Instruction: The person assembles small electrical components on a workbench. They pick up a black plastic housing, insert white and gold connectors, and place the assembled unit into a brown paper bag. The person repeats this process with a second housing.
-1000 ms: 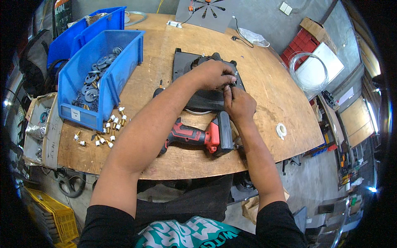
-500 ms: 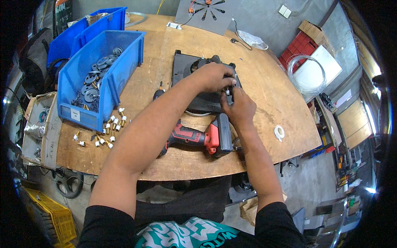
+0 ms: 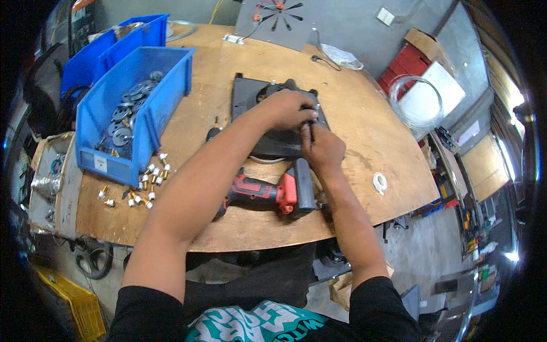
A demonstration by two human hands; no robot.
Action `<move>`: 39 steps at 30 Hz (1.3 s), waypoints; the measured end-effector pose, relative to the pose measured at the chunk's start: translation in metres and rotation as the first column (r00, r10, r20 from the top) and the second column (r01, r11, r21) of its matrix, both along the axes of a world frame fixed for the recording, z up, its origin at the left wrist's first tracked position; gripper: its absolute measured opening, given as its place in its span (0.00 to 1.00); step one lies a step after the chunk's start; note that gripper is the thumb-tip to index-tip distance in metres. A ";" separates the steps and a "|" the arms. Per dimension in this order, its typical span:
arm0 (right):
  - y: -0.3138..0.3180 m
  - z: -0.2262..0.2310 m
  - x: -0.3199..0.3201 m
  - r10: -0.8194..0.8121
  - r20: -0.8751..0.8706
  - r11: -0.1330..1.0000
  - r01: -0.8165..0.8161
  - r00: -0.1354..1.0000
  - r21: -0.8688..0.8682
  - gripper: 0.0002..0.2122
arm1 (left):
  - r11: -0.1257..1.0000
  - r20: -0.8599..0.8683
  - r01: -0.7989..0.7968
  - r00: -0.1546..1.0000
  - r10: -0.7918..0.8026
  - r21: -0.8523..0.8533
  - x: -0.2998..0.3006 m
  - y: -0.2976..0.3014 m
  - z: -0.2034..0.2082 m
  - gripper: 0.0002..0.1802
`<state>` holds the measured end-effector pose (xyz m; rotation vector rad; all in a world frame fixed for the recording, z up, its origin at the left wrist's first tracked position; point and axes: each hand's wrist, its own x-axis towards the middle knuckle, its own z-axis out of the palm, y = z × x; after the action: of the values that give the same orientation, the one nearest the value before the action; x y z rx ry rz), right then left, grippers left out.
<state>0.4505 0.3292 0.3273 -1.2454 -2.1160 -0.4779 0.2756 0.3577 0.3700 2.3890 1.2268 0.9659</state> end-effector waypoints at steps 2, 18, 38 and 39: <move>0.000 0.000 0.002 -0.040 0.019 0.999 0.040 0.999 -0.012 0.16 | 1.000 -0.027 0.017 0.999 -0.016 0.015 0.001 0.002 0.000 0.19; 0.001 -0.004 0.002 0.099 -0.114 0.994 -0.103 0.989 -0.031 0.13 | 0.990 0.147 0.046 0.989 -0.026 -0.134 0.003 -0.002 0.001 0.15; -0.002 0.004 0.001 -0.034 -0.015 0.983 0.031 0.999 -0.180 0.15 | 0.996 0.089 0.031 0.996 -0.023 -0.089 0.001 -0.005 0.003 0.17; -0.003 0.005 0.002 0.016 -0.061 0.996 -0.021 0.998 -0.086 0.14 | 0.993 0.100 0.033 0.995 -0.021 -0.116 0.001 -0.005 0.004 0.17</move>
<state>0.4525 0.3260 0.3320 -1.2713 -2.1148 -0.3402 0.2767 0.3523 0.3738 2.2342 1.1783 0.9639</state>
